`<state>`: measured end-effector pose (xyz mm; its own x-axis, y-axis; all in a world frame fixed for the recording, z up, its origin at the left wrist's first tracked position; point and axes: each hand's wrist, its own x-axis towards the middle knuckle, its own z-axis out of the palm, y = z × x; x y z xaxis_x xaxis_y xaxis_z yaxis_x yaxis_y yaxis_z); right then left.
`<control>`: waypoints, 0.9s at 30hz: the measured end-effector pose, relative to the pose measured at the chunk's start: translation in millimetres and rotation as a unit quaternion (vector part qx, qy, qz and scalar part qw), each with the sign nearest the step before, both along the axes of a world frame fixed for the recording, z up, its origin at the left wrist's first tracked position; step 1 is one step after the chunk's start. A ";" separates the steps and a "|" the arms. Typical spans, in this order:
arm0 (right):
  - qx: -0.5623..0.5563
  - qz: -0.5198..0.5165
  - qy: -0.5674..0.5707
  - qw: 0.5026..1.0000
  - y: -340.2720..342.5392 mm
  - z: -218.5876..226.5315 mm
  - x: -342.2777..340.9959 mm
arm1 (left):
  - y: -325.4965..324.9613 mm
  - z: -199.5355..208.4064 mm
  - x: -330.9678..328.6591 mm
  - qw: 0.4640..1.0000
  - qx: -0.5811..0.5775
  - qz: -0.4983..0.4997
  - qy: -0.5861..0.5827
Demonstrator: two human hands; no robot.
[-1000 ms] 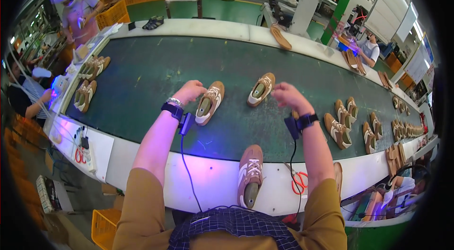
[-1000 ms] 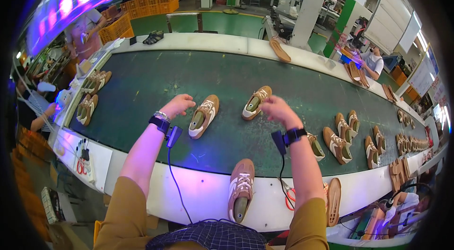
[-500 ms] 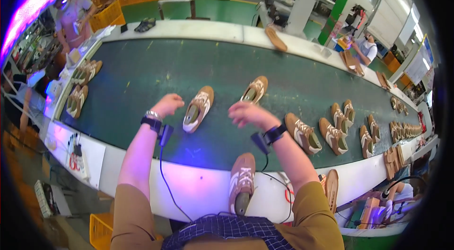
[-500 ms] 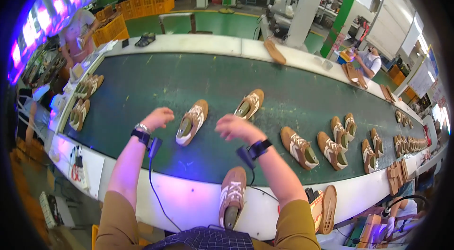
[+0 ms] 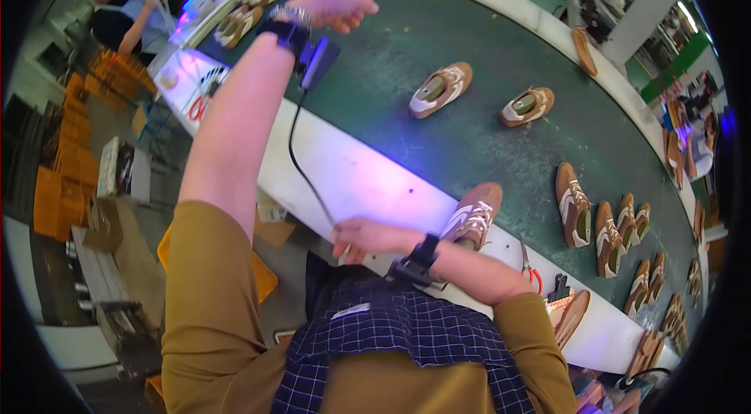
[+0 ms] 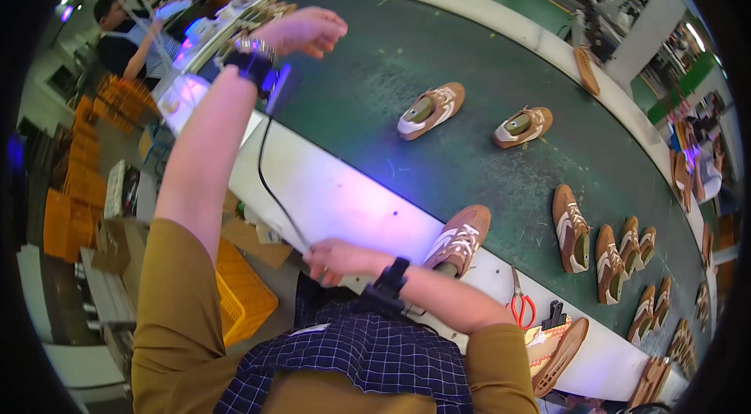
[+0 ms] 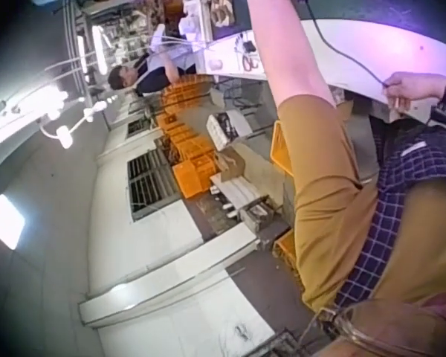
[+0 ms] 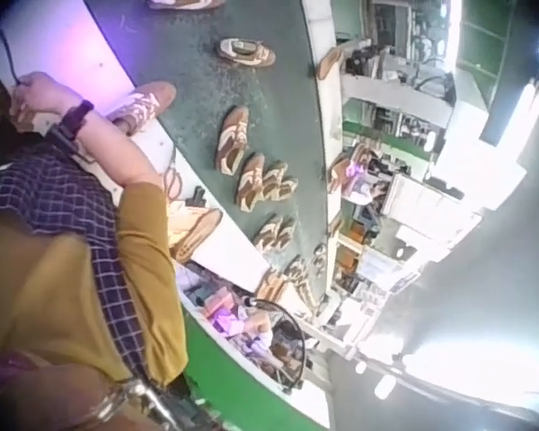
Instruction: Inspecting and arranging shoes on a conveyor belt in a factory setting.
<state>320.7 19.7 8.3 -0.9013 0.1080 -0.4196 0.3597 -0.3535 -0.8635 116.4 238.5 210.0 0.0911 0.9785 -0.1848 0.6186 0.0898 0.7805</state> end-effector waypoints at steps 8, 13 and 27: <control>0.105 -0.143 0.015 0.984 75.9 105.2 72.1 | -41.2 62.9 -36.8 0.996 0.080 0.018 0.030; 0.154 -0.269 0.016 0.951 80.8 125.9 110.5 | -33.7 57.2 -40.3 0.999 0.008 0.020 -0.024; 0.230 -0.370 -0.053 0.898 99.9 116.5 183.3 | 26.5 -11.7 27.5 0.992 -0.009 -0.064 -0.107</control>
<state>504.1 119.6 124.8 -0.4686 0.8457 -0.2552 0.2611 -0.1434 -0.9546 143.9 265.0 198.3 0.2540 0.9530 -0.1649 0.4465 0.0357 0.8941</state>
